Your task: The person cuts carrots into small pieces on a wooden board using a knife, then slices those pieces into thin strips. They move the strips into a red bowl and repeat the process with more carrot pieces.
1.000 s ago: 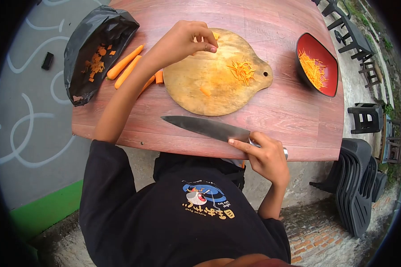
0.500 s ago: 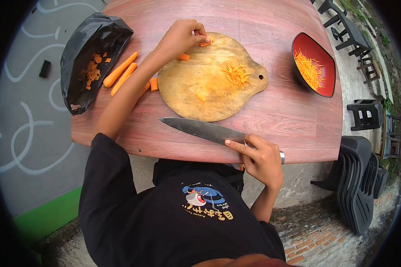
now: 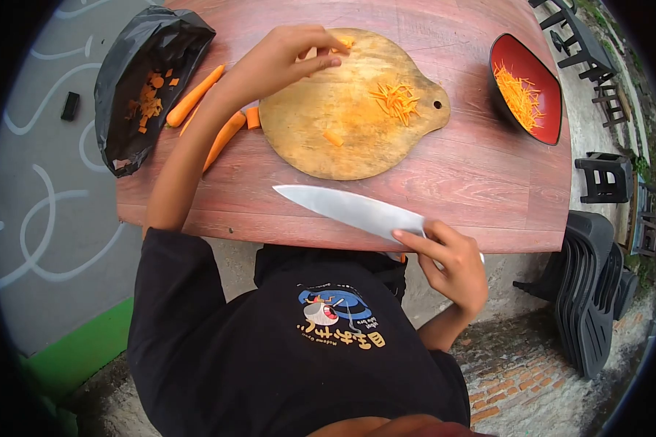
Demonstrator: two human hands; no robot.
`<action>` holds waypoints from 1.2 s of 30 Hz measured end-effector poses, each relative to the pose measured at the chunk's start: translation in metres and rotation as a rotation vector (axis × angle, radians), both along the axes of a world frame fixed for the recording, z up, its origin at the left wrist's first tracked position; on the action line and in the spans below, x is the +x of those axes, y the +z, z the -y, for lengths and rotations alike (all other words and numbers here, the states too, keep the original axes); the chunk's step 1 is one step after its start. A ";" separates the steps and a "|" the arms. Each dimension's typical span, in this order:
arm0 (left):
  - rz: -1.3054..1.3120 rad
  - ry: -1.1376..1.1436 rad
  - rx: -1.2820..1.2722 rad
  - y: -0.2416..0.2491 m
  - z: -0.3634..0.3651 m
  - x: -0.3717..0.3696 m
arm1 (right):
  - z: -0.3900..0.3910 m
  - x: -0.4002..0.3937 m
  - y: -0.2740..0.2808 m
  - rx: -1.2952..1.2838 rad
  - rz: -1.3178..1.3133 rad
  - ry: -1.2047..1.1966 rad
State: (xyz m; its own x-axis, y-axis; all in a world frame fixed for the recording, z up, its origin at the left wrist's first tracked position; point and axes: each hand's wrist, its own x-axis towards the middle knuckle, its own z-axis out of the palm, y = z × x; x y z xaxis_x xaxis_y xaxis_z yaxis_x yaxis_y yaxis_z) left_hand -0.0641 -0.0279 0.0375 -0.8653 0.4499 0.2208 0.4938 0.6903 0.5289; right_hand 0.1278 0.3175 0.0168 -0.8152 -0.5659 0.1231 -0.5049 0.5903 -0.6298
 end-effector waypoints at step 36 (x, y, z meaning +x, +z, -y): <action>0.186 -0.337 -0.224 -0.002 -0.023 0.083 | -0.020 0.006 -0.081 -1.718 0.706 -0.049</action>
